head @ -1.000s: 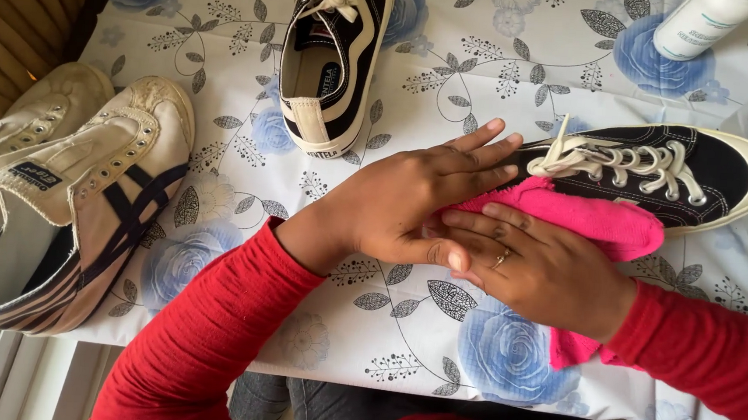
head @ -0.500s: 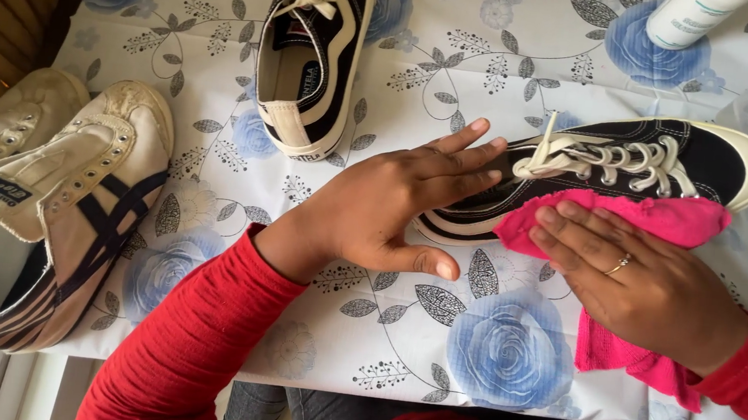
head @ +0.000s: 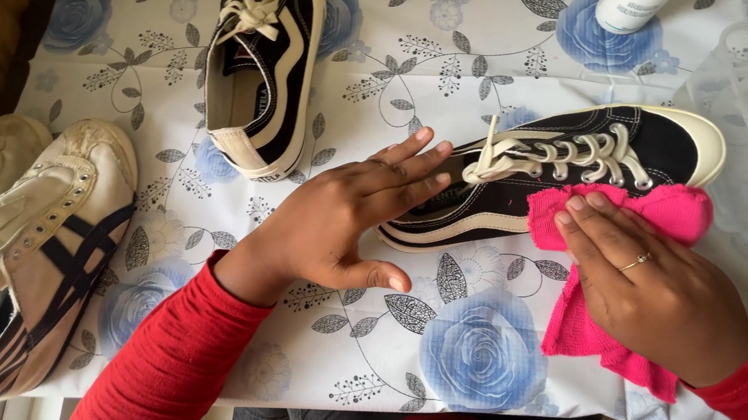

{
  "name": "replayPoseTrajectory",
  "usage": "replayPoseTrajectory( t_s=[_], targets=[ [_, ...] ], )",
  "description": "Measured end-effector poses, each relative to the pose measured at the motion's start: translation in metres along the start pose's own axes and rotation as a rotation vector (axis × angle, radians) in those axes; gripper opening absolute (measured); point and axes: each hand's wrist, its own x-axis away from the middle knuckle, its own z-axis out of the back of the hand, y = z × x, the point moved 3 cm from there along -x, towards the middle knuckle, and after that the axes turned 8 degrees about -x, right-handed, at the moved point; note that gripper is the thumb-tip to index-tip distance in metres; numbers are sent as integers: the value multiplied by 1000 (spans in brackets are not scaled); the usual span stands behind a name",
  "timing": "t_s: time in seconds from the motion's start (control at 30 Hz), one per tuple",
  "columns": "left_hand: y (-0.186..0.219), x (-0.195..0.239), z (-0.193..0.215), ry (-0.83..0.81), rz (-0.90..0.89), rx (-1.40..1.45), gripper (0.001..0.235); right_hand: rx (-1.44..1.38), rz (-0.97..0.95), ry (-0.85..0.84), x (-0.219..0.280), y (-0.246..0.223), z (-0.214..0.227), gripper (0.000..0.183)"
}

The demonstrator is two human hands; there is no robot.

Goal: Cleaning the exterior of a black and white sneaker using a toothbrush, cleaning solution, and a cloth.

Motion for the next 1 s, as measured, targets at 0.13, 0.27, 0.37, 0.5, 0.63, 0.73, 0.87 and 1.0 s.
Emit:
replayPoseTrajectory(
  t_s=[0.13, 0.27, 0.37, 0.5, 0.63, 0.73, 0.87, 1.0],
  targets=[
    [0, 1, -1, -21, 21, -40, 90, -71, 73, -19, 8, 2, -4, 40],
    [0, 1, -2, -39, 41, -104, 91, -125, 147, -41, 7, -6, -6, 45],
    [1, 2, -5, -3, 30, -287, 90, -258, 32, 62, -5, 2, -3, 42],
    [2, 3, -10, 9, 27, -465, 86, -194, -50, 77, -4, 4, -3, 38],
    [2, 2, -13, 24, -24, -489, 85, -344, 67, 40, -5, -3, 1, 48],
    [1, 2, -14, 26, -30, -475, 84, -472, 177, -42, 3, -2, -4, 47],
    [0, 3, -14, 29, -33, -487, 84, -702, 169, -150, 9, 10, -4, 32],
    [-3, 4, -15, 45, -21, -393, 84, -750, 124, -132, 8, 13, -4, 44]
  ],
)
